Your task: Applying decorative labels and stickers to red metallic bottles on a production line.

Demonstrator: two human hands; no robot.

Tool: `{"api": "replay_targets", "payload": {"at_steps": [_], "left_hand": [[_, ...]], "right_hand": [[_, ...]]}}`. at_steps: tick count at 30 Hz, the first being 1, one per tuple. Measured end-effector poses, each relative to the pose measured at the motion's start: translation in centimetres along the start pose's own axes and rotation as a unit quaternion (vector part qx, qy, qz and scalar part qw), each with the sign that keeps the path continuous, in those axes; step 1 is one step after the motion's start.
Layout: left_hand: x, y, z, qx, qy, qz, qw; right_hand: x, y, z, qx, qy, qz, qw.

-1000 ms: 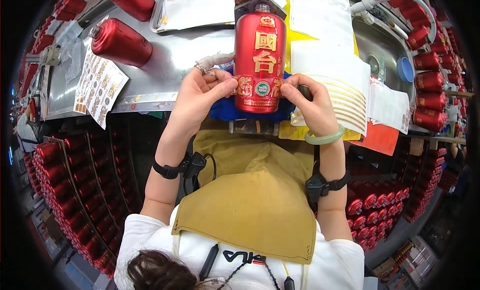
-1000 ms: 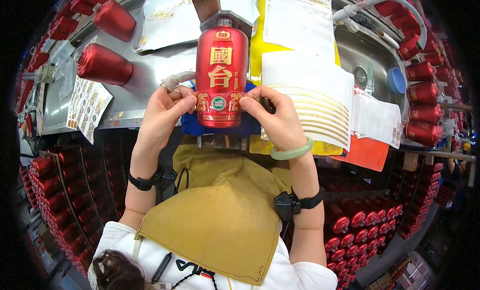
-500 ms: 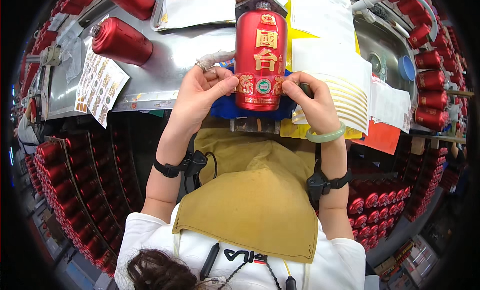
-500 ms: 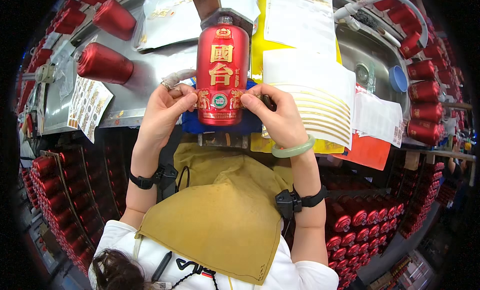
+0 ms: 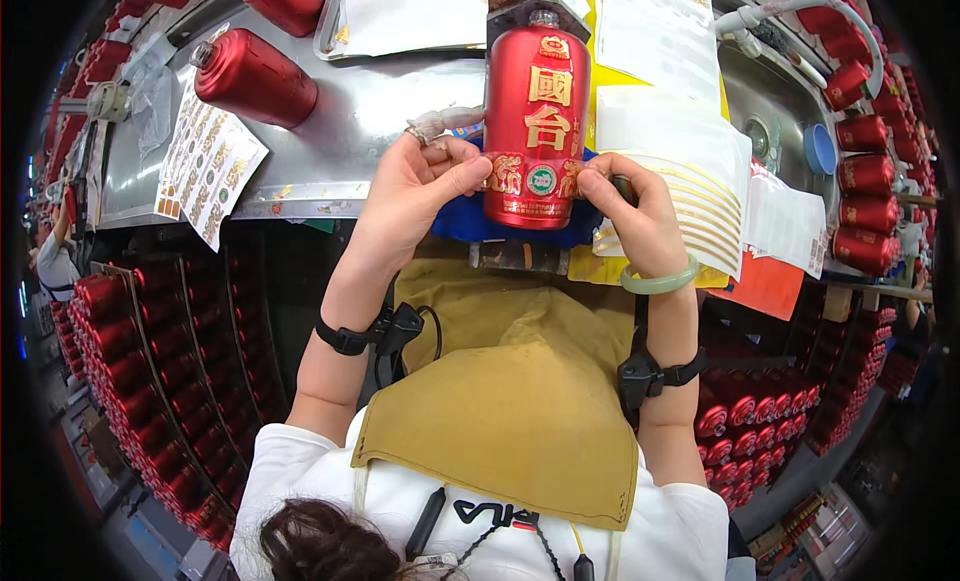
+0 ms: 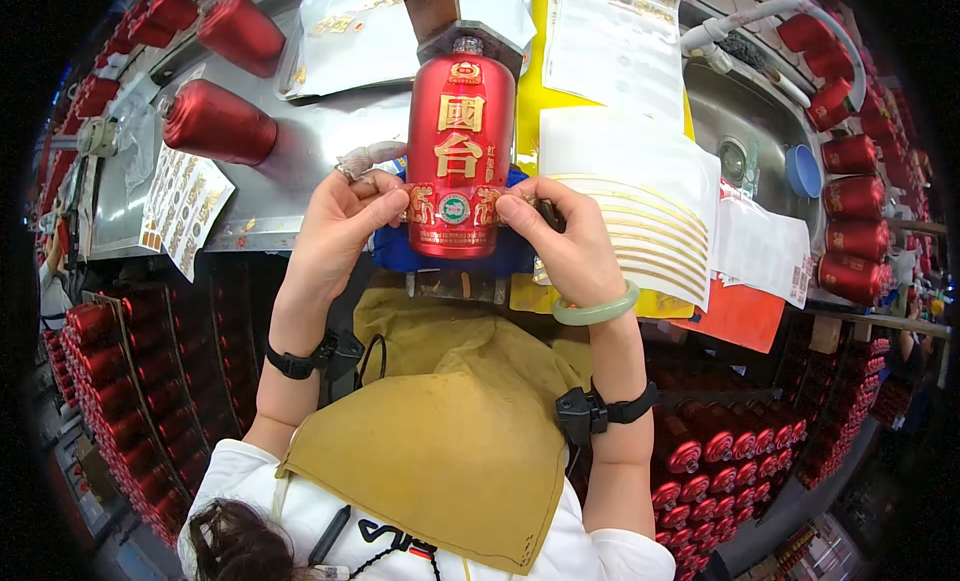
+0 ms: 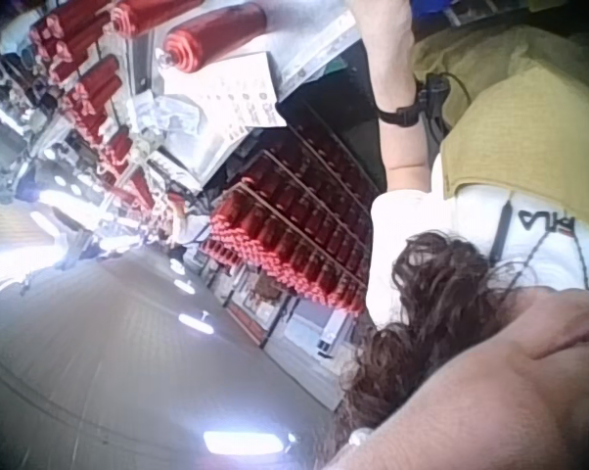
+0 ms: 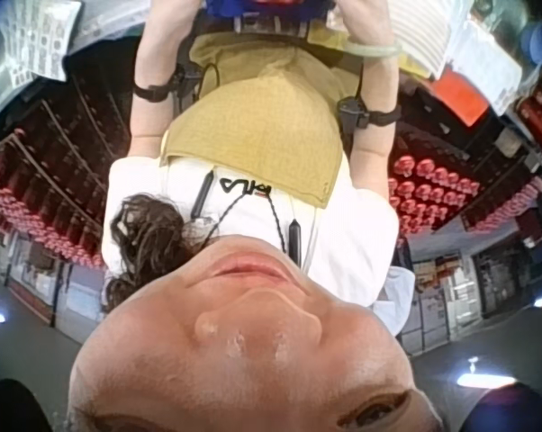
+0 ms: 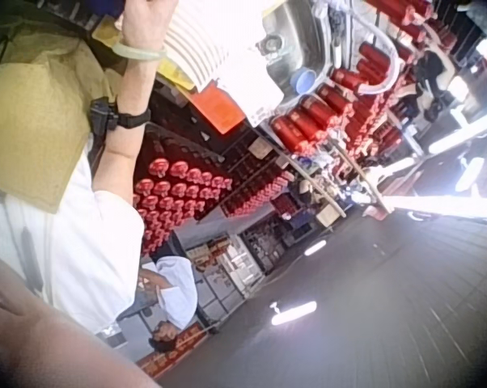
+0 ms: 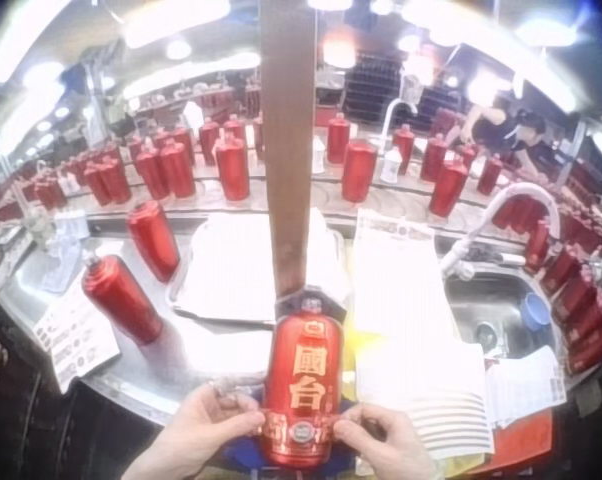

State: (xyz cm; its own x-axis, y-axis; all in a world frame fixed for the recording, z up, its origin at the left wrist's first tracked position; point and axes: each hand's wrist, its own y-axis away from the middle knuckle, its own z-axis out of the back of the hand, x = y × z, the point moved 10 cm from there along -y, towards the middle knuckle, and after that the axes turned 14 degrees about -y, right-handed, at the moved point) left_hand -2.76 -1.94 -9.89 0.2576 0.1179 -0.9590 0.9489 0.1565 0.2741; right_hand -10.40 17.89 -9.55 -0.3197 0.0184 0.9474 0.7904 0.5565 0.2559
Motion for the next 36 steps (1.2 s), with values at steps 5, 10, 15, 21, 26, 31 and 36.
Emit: {"api": "replay_targets", "payload": {"at_steps": [5, 10, 15, 21, 26, 31, 36], "left_hand": [[-0.03, 0.03, 0.02, -0.005, -0.002, 0.001, 1.000], [0.04, -0.06, 0.01, -0.006, -0.011, -0.004, 1.000], [-0.12, -0.06, -0.07, -0.006, -0.006, -0.011, 1.000], [-0.01, 0.02, 0.08, -0.013, -0.016, -0.007, 1.000], [0.22, -0.21, 0.31, -0.008, -0.004, -0.016, 1.000], [0.32, -0.22, 0.30, -0.012, -0.007, -0.012, 1.000], [-0.13, -0.15, 0.07, -0.007, -0.009, -0.016, 1.000]], "right_hand": [[-0.18, 0.00, 0.07, 0.001, 0.000, -0.007, 1.000], [0.13, 0.01, -0.11, 0.003, 0.008, -0.005, 1.000], [0.04, 0.05, 0.01, -0.004, 0.001, -0.011, 1.000], [-0.15, -0.09, -0.03, 0.001, -0.010, 0.004, 1.000], [-0.08, -0.05, -0.14, -0.001, -0.021, 0.008, 1.000], [-0.06, -0.14, 0.04, 0.000, 0.007, 0.007, 1.000], [0.00, -0.07, 0.07, -0.008, -0.013, 0.014, 1.000]]}}
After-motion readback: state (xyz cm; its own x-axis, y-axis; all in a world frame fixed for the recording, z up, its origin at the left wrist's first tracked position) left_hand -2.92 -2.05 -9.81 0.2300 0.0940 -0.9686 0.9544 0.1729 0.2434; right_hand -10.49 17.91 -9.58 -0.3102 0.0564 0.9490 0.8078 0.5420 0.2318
